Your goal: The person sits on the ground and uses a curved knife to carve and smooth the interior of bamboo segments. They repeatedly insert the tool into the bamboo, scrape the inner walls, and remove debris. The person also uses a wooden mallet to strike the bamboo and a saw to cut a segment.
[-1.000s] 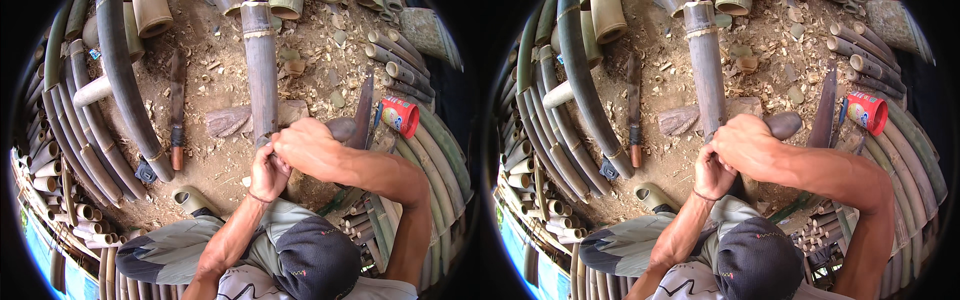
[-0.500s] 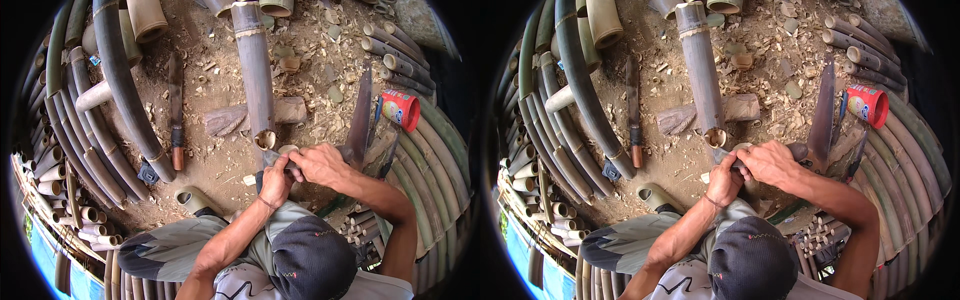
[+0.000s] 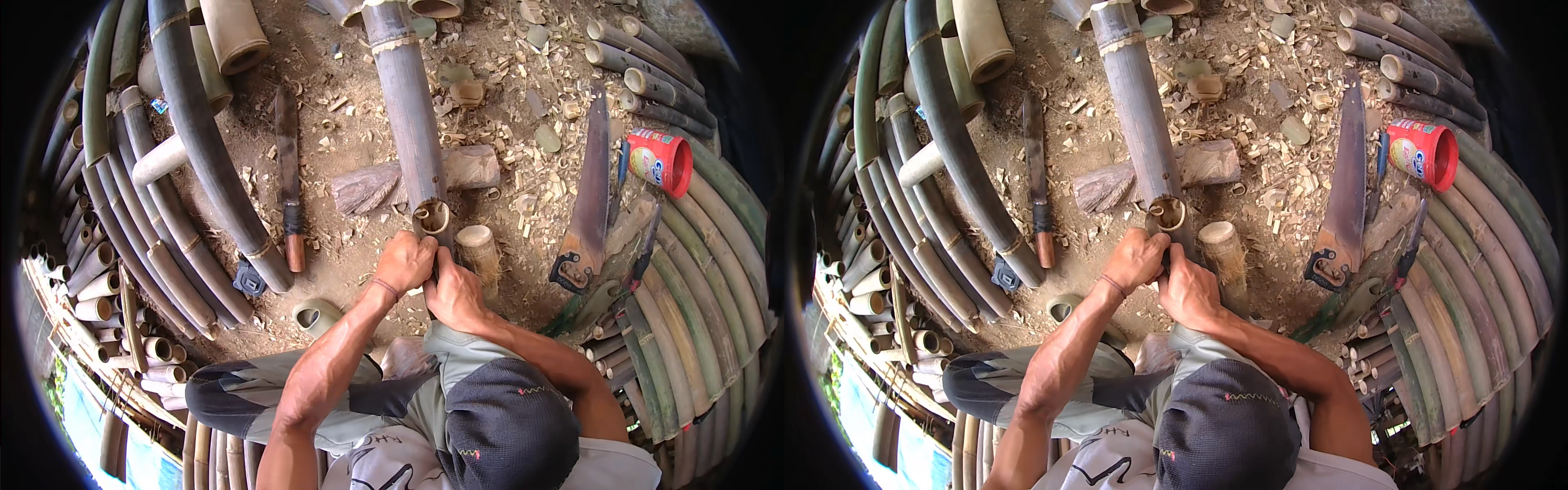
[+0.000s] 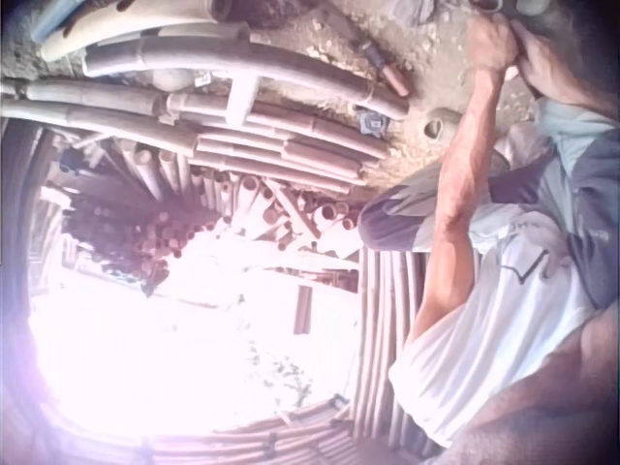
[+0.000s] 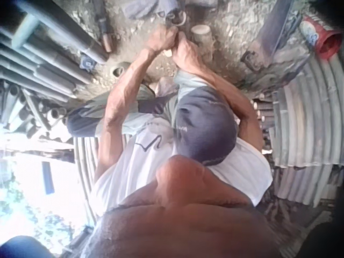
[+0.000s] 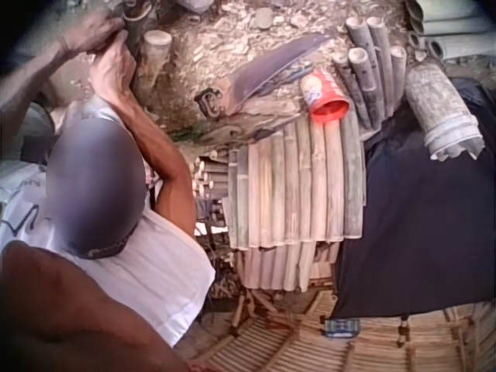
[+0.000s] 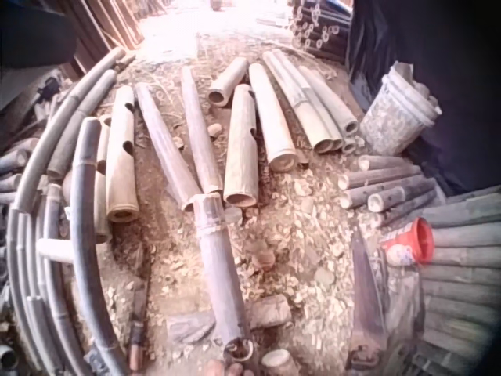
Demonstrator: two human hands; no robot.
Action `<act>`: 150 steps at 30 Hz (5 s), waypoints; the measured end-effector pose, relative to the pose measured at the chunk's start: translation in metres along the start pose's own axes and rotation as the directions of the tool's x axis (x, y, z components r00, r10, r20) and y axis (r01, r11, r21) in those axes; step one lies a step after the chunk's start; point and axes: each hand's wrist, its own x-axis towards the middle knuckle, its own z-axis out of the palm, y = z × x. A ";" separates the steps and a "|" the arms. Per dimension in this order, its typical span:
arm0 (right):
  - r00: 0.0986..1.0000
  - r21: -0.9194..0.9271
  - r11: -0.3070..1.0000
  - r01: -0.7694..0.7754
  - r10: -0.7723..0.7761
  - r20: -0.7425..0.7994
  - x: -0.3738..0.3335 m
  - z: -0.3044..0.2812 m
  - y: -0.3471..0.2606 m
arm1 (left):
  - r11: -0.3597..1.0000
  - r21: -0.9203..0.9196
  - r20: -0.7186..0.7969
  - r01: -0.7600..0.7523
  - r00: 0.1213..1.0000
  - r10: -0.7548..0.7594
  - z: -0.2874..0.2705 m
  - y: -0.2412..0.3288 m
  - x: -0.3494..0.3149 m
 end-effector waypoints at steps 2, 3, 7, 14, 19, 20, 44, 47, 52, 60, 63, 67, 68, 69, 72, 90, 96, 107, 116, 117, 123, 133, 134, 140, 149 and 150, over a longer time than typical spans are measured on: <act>0.996 0.000 0.997 0.083 -0.083 -0.034 -0.004 -0.012 0.006 | 0.994 -0.094 -0.010 0.054 0.998 -0.055 0.009 -0.002 0.003; 0.994 -0.053 0.994 0.094 -0.097 -0.057 -0.008 -0.022 0.011 | 0.974 -0.206 0.081 0.099 0.993 -0.084 0.012 0.009 -0.002; 0.968 -0.295 0.927 0.230 -0.250 -0.031 0.015 -0.074 0.029 | 0.909 -0.410 -0.061 -0.073 0.997 0.053 0.051 0.029 0.004; 0.804 -0.693 0.409 0.594 -0.277 0.525 0.062 -0.124 -0.045 | 0.229 -0.973 0.034 0.016 0.997 0.073 0.052 0.033 -0.009; 0.580 -0.583 -0.069 0.810 -0.056 0.813 0.113 -0.096 -0.117 | -0.351 -0.919 0.093 0.179 0.964 0.249 0.047 0.016 -0.004; 0.557 -0.556 -0.142 0.819 -0.037 0.830 0.118 -0.092 -0.126 | -0.375 -0.907 0.057 0.190 0.940 0.336 0.047 0.010 -0.001; 0.909 0.893 0.182 -0.413 0.015 0.417 0.046 -0.005 -0.040 | 0.756 0.630 -0.068 -0.175 0.958 0.279 -0.101 0.015 -0.074; 0.932 0.914 -0.181 -0.362 -0.045 0.360 0.047 -0.016 -0.035 | 0.502 0.843 0.117 -0.195 0.976 0.182 -0.117 0.088 -0.062; 0.934 0.664 -0.674 -0.323 -0.116 0.337 0.044 -0.017 -0.005 | 0.086 0.910 0.380 -0.406 0.899 0.218 -0.091 0.171 -0.027; 0.903 0.632 -0.649 -0.424 -0.245 0.354 0.038 -0.002 0.005 | 0.006 0.872 0.486 -0.490 0.867 0.105 -0.101 0.168 -0.027; 0.796 0.633 -0.491 -0.598 -0.273 0.541 0.022 -0.001 -0.002 | 0.221 0.856 0.480 -0.466 0.877 -0.009 -0.134 0.120 -0.028; 0.733 0.717 -0.185 -0.672 -0.027 0.680 0.022 -0.015 -0.014 | 0.565 0.739 0.415 -0.367 0.908 0.047 -0.138 0.045 -0.043; 0.744 0.743 -0.082 -0.665 0.024 0.668 0.022 -0.016 -0.011 | 0.634 0.702 0.380 -0.326 0.923 0.053 -0.127 0.021 -0.047; 0.753 0.753 0.021 -0.657 0.067 0.655 0.020 -0.015 -0.007 | 0.697 0.633 0.313 -0.337 0.935 0.168 -0.112 -0.004 -0.054; 0.797 0.740 0.296 -0.603 0.192 0.573 0.016 -0.018 0.002 | 0.862 0.479 0.127 -0.168 0.984 0.122 -0.055 -0.035 -0.071; 0.768 0.731 -0.238 -0.639 -0.244 0.592 0.018 0.017 0.016 | 0.305 0.883 0.311 -0.356 0.932 0.186 -0.093 0.033 -0.082; 0.778 0.772 -0.096 -0.628 -0.094 0.621 0.017 0.004 0.012 | 0.449 0.751 0.493 -0.484 0.864 0.107 -0.114 0.032 -0.053; 0.853 0.857 0.083 -0.508 -0.089 0.514 -0.001 -0.023 0.024 | 0.466 0.768 0.217 -0.439 0.863 0.456 -0.063 0.006 -0.083; 0.799 0.783 0.167 -0.600 0.074 0.596 0.016 -0.010 0.019 | 0.741 0.588 0.366 -0.326 0.923 0.116 -0.076 -0.006 -0.061; 0.832 0.782 0.290 -0.552 0.131 0.538 0.016 -0.010 0.023 | 0.793 0.540 0.316 -0.282 0.941 0.120 -0.059 -0.016 -0.063; 0.943 0.450 0.832 -0.326 0.252 0.218 0.018 -0.019 0.024 | 0.991 0.133 0.072 0.018 0.997 -0.028 0.039 -0.021 -0.072; 0.936 0.462 0.826 -0.321 0.204 0.285 0.014 -0.006 0.004 | 0.997 -0.066 -0.019 0.043 0.999 -0.044 0.040 -0.050 -0.081; 0.964 0.467 0.862 -0.197 0.085 0.251 0.024 0.019 0.015 | 0.996 -0.035 -0.020 0.082 0.996 -0.083 0.026 -0.057 -0.076; 0.955 0.956 -0.053 -0.288 -0.089 0.283 0.042 0.020 -0.015 | 0.531 0.808 0.061 -0.255 0.933 0.356 -0.091 0.018 -0.051; 0.934 0.523 -0.780 -0.344 -0.230 0.273 0.046 -0.006 0.000 | -0.140 0.916 0.373 -0.376 0.927 -0.052 -0.053 0.193 0.000; 0.937 0.482 -0.810 -0.333 -0.225 0.268 0.047 -0.010 0.004 | -0.209 0.900 0.380 -0.383 0.923 -0.057 -0.045 0.201 0.006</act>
